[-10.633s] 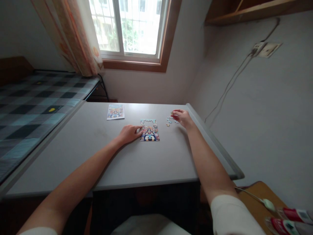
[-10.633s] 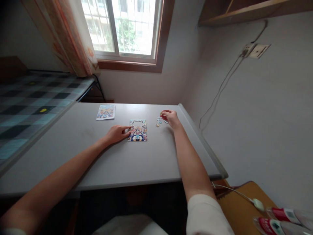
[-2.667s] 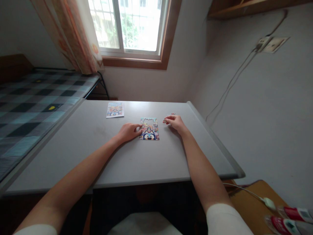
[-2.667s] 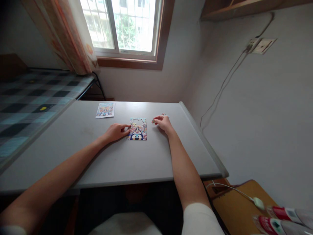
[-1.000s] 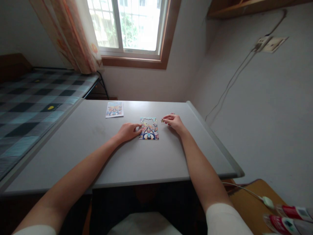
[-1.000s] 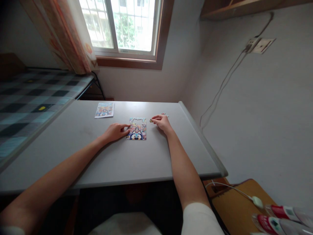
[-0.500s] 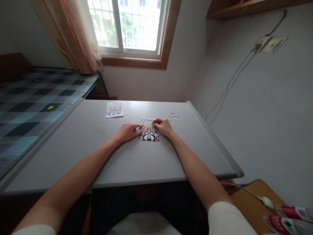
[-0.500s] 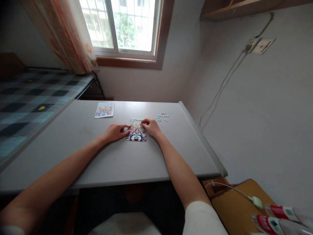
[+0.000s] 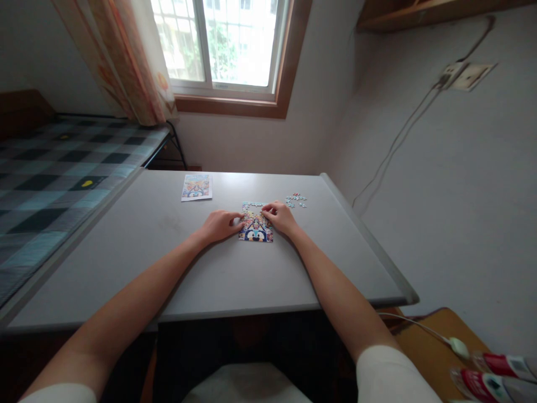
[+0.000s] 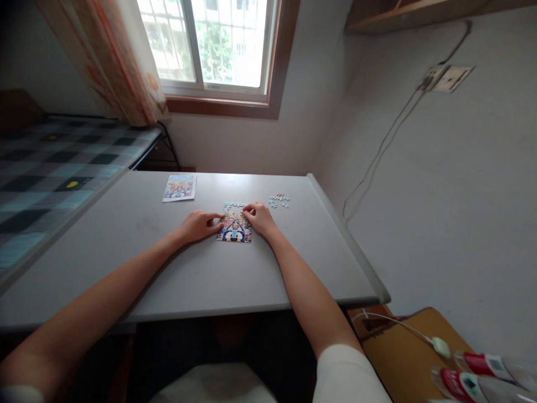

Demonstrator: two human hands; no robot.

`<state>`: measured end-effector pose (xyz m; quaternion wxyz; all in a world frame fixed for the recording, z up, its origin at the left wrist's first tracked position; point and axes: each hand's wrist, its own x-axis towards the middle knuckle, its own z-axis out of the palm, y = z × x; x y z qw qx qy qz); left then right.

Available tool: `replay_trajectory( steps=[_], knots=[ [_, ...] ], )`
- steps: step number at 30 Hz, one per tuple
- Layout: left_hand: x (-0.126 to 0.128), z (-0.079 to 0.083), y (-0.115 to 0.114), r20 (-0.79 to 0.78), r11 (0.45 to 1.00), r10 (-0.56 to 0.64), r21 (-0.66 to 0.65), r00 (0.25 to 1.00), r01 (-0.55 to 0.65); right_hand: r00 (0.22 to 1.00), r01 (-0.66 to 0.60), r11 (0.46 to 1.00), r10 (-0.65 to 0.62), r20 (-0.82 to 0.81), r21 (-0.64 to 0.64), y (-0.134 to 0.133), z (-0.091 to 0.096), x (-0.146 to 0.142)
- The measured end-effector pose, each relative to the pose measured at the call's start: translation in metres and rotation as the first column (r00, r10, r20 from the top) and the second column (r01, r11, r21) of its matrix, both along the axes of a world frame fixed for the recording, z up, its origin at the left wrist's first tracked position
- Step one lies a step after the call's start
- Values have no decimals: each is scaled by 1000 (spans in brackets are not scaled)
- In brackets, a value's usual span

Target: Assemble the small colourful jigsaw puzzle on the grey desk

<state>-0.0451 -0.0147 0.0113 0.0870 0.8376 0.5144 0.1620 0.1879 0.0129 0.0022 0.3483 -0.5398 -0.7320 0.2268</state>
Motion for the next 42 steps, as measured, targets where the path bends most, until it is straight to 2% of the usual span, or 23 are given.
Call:
replay_trajectory(
  steps=[8, 15, 21, 27, 32, 42],
  knots=[
    [0, -1, 1, 3, 1000, -14, 17, 1000, 14, 995, 33, 999, -33, 93, -3, -1, 0, -2],
    [0, -2, 1, 0, 1000, -12, 10, 1000, 12, 994, 38, 999, -38, 107, 9, -1, 1, -2],
    [0, 1, 0, -3, 1000, -8, 8, 1000, 8, 997, 37, 999, -38, 62, 19, 1, -1, -1],
    [-1, -1, 1, 1, 1000, -15, 5, 1000, 15, 995, 100, 994, -99, -29, 37, 5, 1, 8],
    [-2, 0, 1, -3, 1000, -12, 4, 1000, 12, 989, 146, 988, -145, -22, 50, 6, 1, 13],
    [-1, -1, 1, -4, 1000, -11, 6, 1000, 11, 993, 119, 991, -118, -22, 56, 7, -2, 13]
  ],
)
